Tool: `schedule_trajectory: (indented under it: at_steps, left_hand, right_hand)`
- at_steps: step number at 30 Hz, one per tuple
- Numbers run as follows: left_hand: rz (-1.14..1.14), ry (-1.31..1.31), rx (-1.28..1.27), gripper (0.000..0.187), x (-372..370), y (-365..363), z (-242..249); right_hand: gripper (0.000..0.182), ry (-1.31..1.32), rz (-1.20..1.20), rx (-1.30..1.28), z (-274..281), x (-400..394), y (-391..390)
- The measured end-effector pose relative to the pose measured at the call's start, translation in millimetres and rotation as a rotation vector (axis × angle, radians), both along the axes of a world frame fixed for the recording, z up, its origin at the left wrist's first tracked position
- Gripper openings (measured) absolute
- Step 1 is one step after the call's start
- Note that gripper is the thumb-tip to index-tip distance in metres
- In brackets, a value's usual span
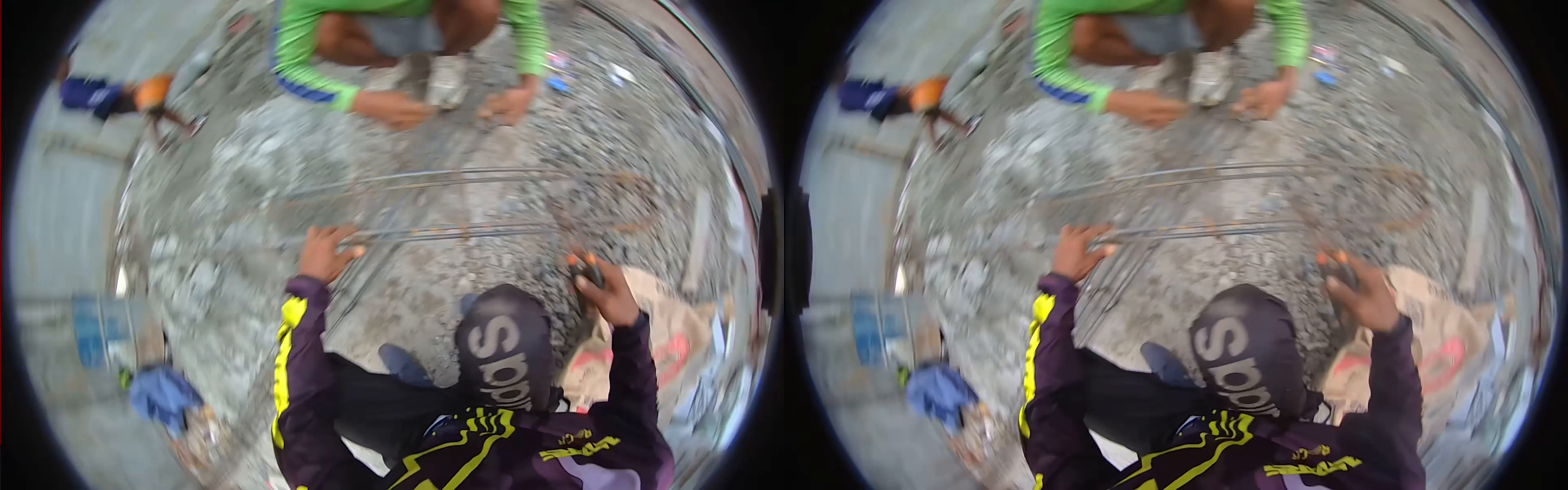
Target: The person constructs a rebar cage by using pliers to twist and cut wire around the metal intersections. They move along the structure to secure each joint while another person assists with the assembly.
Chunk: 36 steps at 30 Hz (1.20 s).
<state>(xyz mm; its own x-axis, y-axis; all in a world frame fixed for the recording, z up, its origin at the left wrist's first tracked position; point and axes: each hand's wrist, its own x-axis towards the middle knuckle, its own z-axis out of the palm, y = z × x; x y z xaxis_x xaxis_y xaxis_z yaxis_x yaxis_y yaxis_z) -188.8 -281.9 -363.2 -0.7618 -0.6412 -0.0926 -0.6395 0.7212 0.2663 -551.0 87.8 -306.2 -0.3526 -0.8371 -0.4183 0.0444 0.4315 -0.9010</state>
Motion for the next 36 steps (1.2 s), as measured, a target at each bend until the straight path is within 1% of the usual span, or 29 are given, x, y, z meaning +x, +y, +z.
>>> schedule_trajectory:
  at_steps: [1, 3, 4, 7, 8, 11, 12, 14, 15, 16, 17, 18, 19, 20, 21, 22, 23, 24, 25, 26, 27, 28, 29, 30, 31, 33, 34, 35, 36]
  left_hand:
    - [0.010, 0.043, -0.079, 0.047, 2, 3, -9]
    - [0.101, -0.014, -0.087, 0.056, 0, 16, -11]
    - [0.111, -0.053, -0.107, 0.062, 0, 21, -10]
    - [0.177, -0.161, -0.032, 0.074, -1, 28, -3]
    - [0.178, -0.210, 0.066, 0.081, 1, 25, 2]
    - [0.157, -0.122, 0.111, 0.079, 32, 18, 19]
    - [0.232, -0.155, 0.229, 0.078, 39, 12, 44]
    - [0.354, -0.185, 0.208, 0.074, 57, 8, 87]
    - [0.411, -0.117, 0.171, 0.070, 69, 9, 106]
    - [0.416, -0.076, 0.074, 0.066, 83, 8, 118]
    - [0.382, 0.001, 0.006, 0.061, 102, 1, 120]
    - [0.402, 0.080, -0.007, 0.057, 116, -4, 122]
    - [0.486, 0.206, 0.148, 0.054, 117, -4, 132]
    - [0.507, 0.246, 0.283, 0.054, 121, -5, 139]
    - [0.445, 0.459, 0.150, 0.052, 117, 1, 128]
    - [0.436, 0.436, 0.245, 0.048, 112, 3, 121]
    - [0.483, 0.414, 0.291, 0.043, 119, 13, 131]
    - [0.516, 0.376, 0.299, 0.043, 115, 13, 137]
    - [0.536, 0.334, 0.296, 0.044, 107, 15, 123]
    - [0.569, 0.296, 0.282, 0.044, 103, 20, 115]
    - [0.598, 0.276, 0.262, 0.044, 100, 21, 104]
    - [0.645, 0.277, 0.232, 0.045, 104, 20, 99]
    - [0.698, 0.302, 0.201, 0.046, 111, 21, 97]
    - [0.764, 0.344, 0.171, 0.047, 117, 28, 104]
    - [0.824, 0.392, 0.149, 0.048, 122, 32, 113]
    - [0.913, 0.520, 0.082, 0.042, 106, 50, 148]
    - [0.940, 0.585, 0.070, 0.039, 101, 48, 156]
    - [0.933, 0.630, 0.053, 0.040, 105, 39, 144]
    - [0.932, 0.673, 0.045, 0.041, 106, 34, 136]
  right_hand:
    - [0.041, 0.018, -0.019, -0.130, -12, 6, -4]
    - [0.038, 0.099, 0.093, -0.114, -10, 13, -24]
    - [0.036, 0.177, 0.174, -0.067, 10, 16, -38]
    - [0.035, 0.192, 0.255, -0.092, 38, 27, -88]
    - [0.039, 0.133, 0.245, -0.136, 46, 33, -103]
    - [0.045, 0.411, 0.422, -0.450, 64, 47, -138]
    - [0.047, 0.448, 0.467, -0.472, 69, 49, -150]
    - [0.052, 0.526, 0.543, -0.502, 79, 56, -166]
    - [0.052, 0.439, 0.558, -0.490, 80, 61, -175]
    - [0.052, 0.350, 0.564, -0.475, 81, 67, -184]
    - [0.050, 0.191, 0.568, -0.454, 85, 77, -191]
    - [0.046, 0.142, 0.582, -0.486, 89, 90, -199]
    - [0.042, 0.091, 0.597, -0.518, 92, 103, -207]
    - [0.040, -0.116, 0.604, -0.563, 91, 129, -211]
    - [0.039, -0.326, 0.613, -0.595, 89, 155, -214]
    - [0.038, -0.468, 0.557, -0.521, 84, 160, -194]
    - [0.038, -0.632, 0.564, -0.472, 83, 174, -184]
    - [0.037, -0.817, 0.639, -0.433, 86, 194, -186]
    - [0.036, -1.042, 0.809, -0.379, 94, 225, -199]
    - [0.036, -0.863, 0.795, -0.244, 102, 223, -201]
    - [0.037, -0.854, 0.824, -0.184, 88, 230, -209]
    - [0.035, -0.702, 0.830, -0.223, 87, 231, -214]
    - [0.037, -0.562, 0.807, -0.230, 72, 235, -217]
    - [0.042, -0.576, 0.730, -0.195, 59, 241, -218]
    - [0.048, -0.712, 0.634, -0.127, 58, 247, -221]
    - [0.052, -0.833, 0.589, -0.084, 63, 250, -226]
    - [0.054, -0.875, 0.570, -0.075, 60, 246, -230]
    - [0.055, -0.919, 0.544, -0.054, 56, 242, -231]
    - [0.060, -0.904, 0.551, -0.088, 53, 240, -233]
